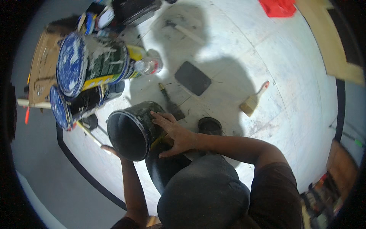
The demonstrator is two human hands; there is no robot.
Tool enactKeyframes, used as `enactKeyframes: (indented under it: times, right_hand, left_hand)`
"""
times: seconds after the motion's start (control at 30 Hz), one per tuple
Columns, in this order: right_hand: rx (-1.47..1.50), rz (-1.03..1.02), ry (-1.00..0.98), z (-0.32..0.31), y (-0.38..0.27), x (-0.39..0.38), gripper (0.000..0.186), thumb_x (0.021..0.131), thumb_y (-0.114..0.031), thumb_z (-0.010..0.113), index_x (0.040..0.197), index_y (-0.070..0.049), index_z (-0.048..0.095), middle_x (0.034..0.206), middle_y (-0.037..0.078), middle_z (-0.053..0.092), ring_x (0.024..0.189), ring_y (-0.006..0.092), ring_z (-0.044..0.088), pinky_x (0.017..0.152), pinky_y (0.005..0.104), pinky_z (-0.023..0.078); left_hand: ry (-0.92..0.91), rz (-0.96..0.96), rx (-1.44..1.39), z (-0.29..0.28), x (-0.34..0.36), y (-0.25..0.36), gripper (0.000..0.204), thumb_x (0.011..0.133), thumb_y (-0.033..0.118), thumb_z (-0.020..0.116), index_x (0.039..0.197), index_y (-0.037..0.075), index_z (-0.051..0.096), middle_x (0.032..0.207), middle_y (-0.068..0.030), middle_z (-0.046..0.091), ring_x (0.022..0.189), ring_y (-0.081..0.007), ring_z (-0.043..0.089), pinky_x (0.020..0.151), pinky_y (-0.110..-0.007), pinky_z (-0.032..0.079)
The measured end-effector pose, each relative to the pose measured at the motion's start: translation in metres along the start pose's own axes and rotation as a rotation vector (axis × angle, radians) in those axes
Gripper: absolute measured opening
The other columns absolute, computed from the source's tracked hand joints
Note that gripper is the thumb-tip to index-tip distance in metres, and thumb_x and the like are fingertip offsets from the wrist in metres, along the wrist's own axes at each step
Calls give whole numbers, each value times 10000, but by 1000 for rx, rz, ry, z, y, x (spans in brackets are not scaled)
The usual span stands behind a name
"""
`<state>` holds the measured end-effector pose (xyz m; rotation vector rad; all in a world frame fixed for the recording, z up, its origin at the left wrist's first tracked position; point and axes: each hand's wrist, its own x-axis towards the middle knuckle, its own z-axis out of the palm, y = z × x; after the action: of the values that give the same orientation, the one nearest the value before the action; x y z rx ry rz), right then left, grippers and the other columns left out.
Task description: The person rubs a paint brush with their hands, stirs a dark liquid in a small bucket using a stick, and سپس lifts the bucket.
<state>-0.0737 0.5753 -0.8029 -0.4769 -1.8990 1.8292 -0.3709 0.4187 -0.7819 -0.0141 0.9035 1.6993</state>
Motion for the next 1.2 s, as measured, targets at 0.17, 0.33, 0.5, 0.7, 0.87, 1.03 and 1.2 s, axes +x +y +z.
enactKeyframes:
  times: [0.17, 0.33, 0.5, 0.7, 0.87, 1.03, 1.2]
  right_hand:
    - [-43, 11, -61, 12, 14, 11, 1217, 713, -510, 947, 1604, 9, 302, 1761, 218, 161, 1553, 486, 193, 1268, 612, 239]
    - [-63, 19, -175, 12, 20, 5, 1226, 718, -507, 943, 1609, 15, 284, 1745, 252, 191, 1518, 499, 263, 1227, 609, 310]
    - [-127, 33, -197, 8, 28, -3, 1238, 745, -465, 931, 1636, 30, 228, 1727, 276, 218, 1496, 499, 311, 1206, 601, 351]
    - [-54, 144, -106, 23, 31, 13, 1221, 789, -415, 884, 1669, 41, 172, 1666, 310, 282, 1487, 477, 356, 1200, 561, 366]
    - [-158, 112, -20, 22, 48, 58, 1173, 835, -391, 862, 1684, 10, 160, 1630, 318, 343, 1448, 472, 433, 1197, 538, 377]
    - [-93, -2, 82, 19, 70, 107, 840, 978, -344, 775, 1595, 29, 344, 1591, 268, 446, 1476, 372, 465, 1208, 477, 392]
    - [-19, 348, 144, -11, 59, 119, 641, 1036, -324, 722, 1516, 28, 483, 1418, 245, 630, 1359, 339, 600, 1186, 440, 427]
  left_hand:
    - [89, 58, 46, -7, -2, -1, 1014, 1016, 829, 319, 1660, 46, 338, 1662, -191, 424, 1517, -346, 421, 1293, -509, 288]
    - [250, 88, 256, -26, -14, -12, 1118, 969, 901, 200, 1658, 30, 328, 1663, -185, 423, 1526, -362, 404, 1299, -522, 280]
    - [268, 45, 323, -37, -12, -31, 1070, 996, 868, 252, 1619, 9, 397, 1638, -180, 457, 1503, -336, 436, 1298, -483, 281]
    - [255, -3, -35, -57, 22, -41, 1033, 1011, 845, 284, 1613, 15, 412, 1641, -169, 459, 1496, -335, 445, 1298, -463, 285]
    - [179, 33, -18, -54, 58, -25, 1035, 1010, 850, 254, 1642, 38, 373, 1663, -162, 433, 1511, -350, 427, 1303, -478, 273]
    - [167, 132, -34, -45, 85, -19, 1032, 1010, 853, 218, 1649, 57, 366, 1670, -149, 425, 1515, -347, 422, 1304, -483, 270]
    - [391, 180, 84, -44, 75, -33, 982, 1030, 828, 201, 1644, 83, 381, 1673, -131, 424, 1518, -332, 421, 1294, -488, 276]
